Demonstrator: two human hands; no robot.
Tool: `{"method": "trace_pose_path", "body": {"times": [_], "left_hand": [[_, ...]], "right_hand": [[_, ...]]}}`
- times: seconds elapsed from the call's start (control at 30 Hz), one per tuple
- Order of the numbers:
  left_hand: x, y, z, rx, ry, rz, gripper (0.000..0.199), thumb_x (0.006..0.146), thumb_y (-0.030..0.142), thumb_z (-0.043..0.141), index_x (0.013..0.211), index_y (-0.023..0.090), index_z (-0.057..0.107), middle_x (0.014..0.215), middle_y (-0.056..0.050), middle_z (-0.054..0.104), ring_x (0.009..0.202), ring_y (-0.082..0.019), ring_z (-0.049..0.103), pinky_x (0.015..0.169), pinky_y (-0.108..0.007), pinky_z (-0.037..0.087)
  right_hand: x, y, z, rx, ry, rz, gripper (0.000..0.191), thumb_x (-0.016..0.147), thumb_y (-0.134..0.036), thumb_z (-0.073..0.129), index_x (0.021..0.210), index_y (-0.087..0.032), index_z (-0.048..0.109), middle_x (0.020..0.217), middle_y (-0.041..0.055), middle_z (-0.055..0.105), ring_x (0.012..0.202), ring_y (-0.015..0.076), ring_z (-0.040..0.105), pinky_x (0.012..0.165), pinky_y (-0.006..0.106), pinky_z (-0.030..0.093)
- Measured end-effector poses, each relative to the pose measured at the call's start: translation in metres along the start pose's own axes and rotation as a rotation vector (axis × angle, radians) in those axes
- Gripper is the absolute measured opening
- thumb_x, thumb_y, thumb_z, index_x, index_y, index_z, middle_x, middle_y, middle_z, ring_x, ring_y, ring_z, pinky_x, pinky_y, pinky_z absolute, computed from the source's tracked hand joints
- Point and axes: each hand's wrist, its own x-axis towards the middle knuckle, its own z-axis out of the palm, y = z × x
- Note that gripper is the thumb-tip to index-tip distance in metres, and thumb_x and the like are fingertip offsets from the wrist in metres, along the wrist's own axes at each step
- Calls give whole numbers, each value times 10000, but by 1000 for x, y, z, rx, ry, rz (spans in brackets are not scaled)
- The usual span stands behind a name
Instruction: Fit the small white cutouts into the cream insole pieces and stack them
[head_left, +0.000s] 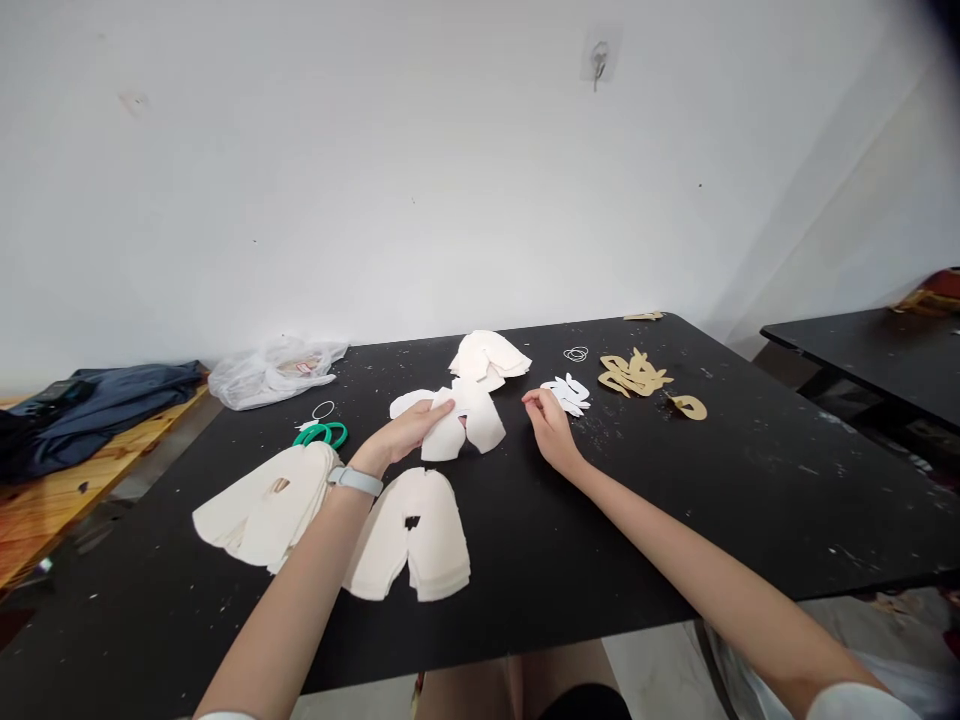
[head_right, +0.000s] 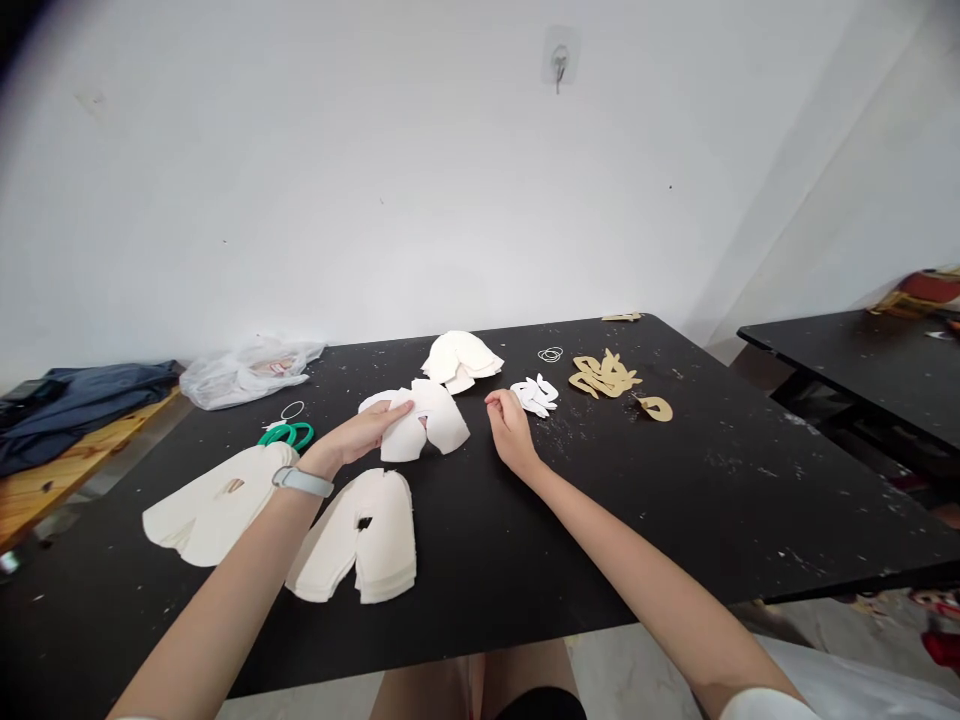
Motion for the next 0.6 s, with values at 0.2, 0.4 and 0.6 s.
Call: {"method": "trace_pose_path", "body": {"times": [0.2, 0.4, 0.6], "left_hand": [[26, 5, -9, -38, -57, -8, 552, 805, 633, 662, 1064, 146, 654, 1009, -113, 747, 851, -205, 694, 683, -271, 559], [35, 6, -18, -43, -92, 8, 523, 794, 618, 685, 1000, 137, 686, 936, -103, 758, 771, -180, 693, 656, -246, 546], [40, -1, -23, -78, -91, 21, 500, 791, 618, 688, 969, 151, 695, 950, -92, 759, 819, -186, 699, 704, -251, 551]], "right_hand": [[64, 15, 27, -174, 30, -25, 291, 961, -297, 333, 1085, -192, 574, 1150, 113, 605, 1078, 244, 540, 968, 380, 424], [118, 28, 45, -400, 5, 66, 459, 895, -382, 528, 1292, -154, 553, 1301, 191, 569, 1178, 390, 472, 966, 546, 368], [122, 39, 43, -467, -14, 24, 462, 857, -300, 591, 1312, -223, 560, 1347, 116, 566, 1168, 335, 509, 954, 474, 396]]}}
